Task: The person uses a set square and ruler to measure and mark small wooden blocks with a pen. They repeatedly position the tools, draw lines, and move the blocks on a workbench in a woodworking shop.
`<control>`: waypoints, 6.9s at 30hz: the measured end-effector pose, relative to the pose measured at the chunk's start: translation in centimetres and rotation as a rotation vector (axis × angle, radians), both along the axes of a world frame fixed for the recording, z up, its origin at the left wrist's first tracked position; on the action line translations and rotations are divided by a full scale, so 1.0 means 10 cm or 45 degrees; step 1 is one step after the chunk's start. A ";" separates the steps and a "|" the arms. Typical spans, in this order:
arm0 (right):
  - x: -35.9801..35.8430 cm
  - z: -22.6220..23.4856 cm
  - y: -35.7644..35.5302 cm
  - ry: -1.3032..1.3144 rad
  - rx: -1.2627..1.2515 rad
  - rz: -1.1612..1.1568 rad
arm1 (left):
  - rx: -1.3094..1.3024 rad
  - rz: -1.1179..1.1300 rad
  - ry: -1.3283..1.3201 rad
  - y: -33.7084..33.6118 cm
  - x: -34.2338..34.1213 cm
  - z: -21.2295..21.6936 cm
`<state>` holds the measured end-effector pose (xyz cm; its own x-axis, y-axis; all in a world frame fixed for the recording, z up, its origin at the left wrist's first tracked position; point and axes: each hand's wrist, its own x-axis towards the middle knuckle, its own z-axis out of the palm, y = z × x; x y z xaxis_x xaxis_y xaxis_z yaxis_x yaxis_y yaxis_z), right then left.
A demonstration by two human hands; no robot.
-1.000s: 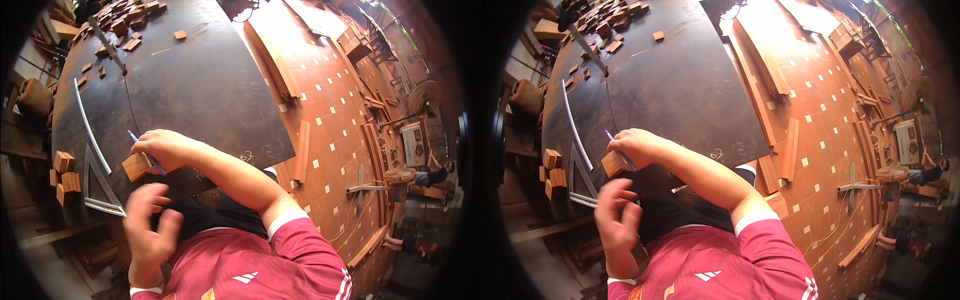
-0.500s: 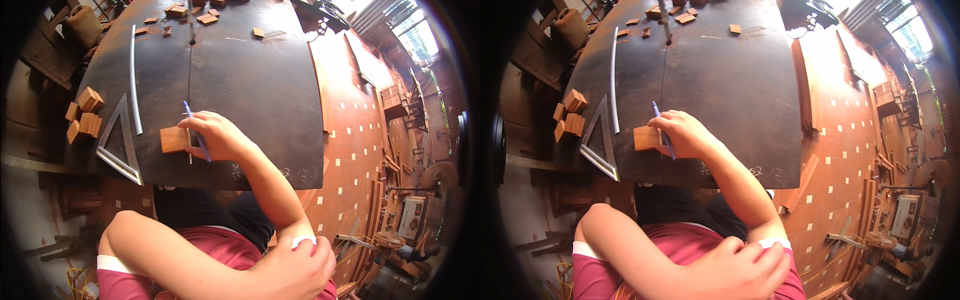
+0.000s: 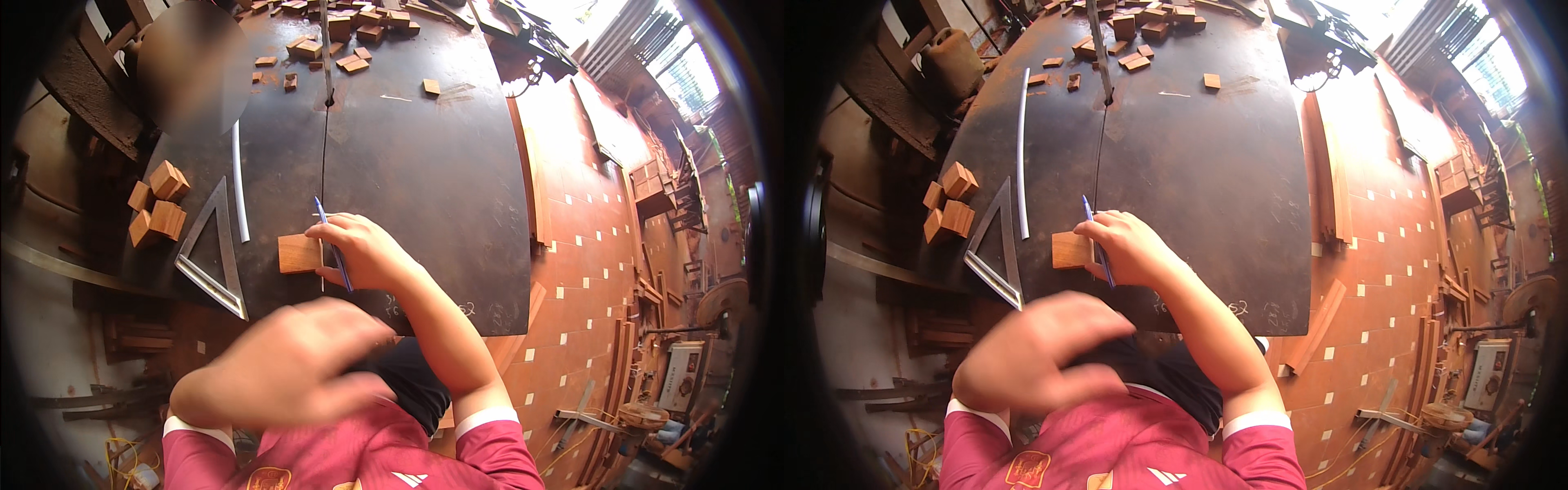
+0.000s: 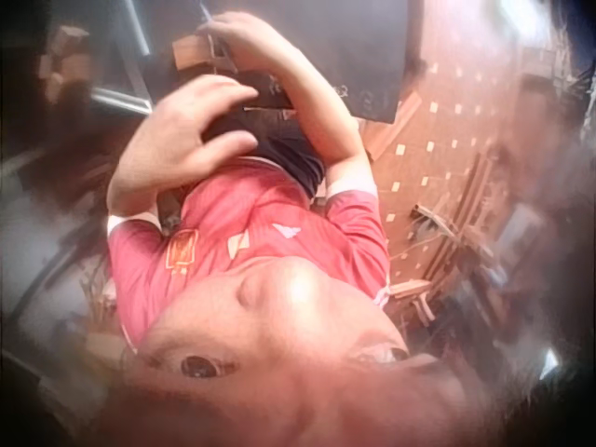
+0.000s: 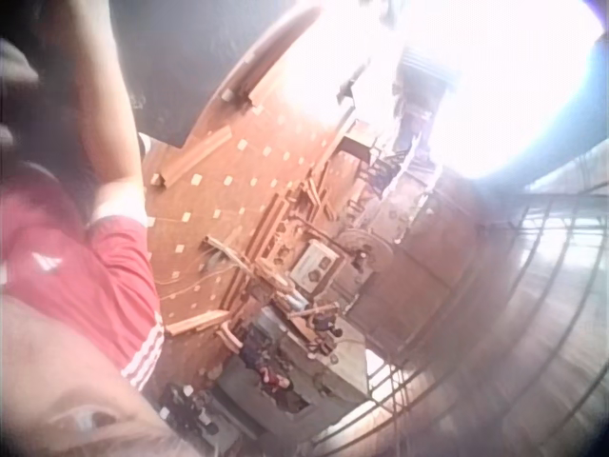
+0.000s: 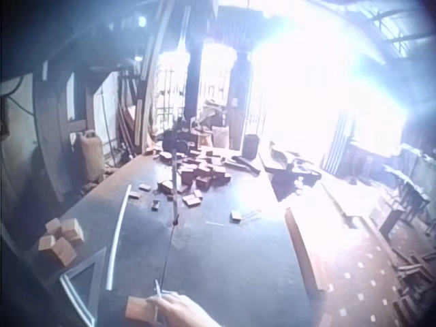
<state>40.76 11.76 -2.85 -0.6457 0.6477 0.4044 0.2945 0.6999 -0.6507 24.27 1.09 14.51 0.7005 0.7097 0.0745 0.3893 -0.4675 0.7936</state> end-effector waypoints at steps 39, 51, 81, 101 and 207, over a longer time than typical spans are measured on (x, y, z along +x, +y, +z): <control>-0.01 0.05 -0.02 -0.045 0.046 0.003 | 0.600 0.575 0.699 0.73 -1.47 -1.40; 0.00 0.06 -0.01 -0.044 0.042 0.007 | 0.613 0.560 0.707 0.75 -1.48 -1.40; -0.01 0.07 -0.02 -0.055 0.010 0.005 | 0.638 0.534 0.701 0.80 -1.47 -1.38; -0.03 0.12 -0.02 -0.065 -0.024 -0.004 | 1.309 1.046 0.633 0.77 -1.49 -1.42; -0.09 0.24 -0.04 0.009 -0.015 0.002 | -0.244 1.128 -0.474 -0.10 -0.84 -1.75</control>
<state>39.82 11.37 -0.41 -0.6440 0.6513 0.4014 0.2885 0.6927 -0.6610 15.89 0.06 -3.03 -0.1366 0.9906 0.0114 0.2462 0.0228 0.9690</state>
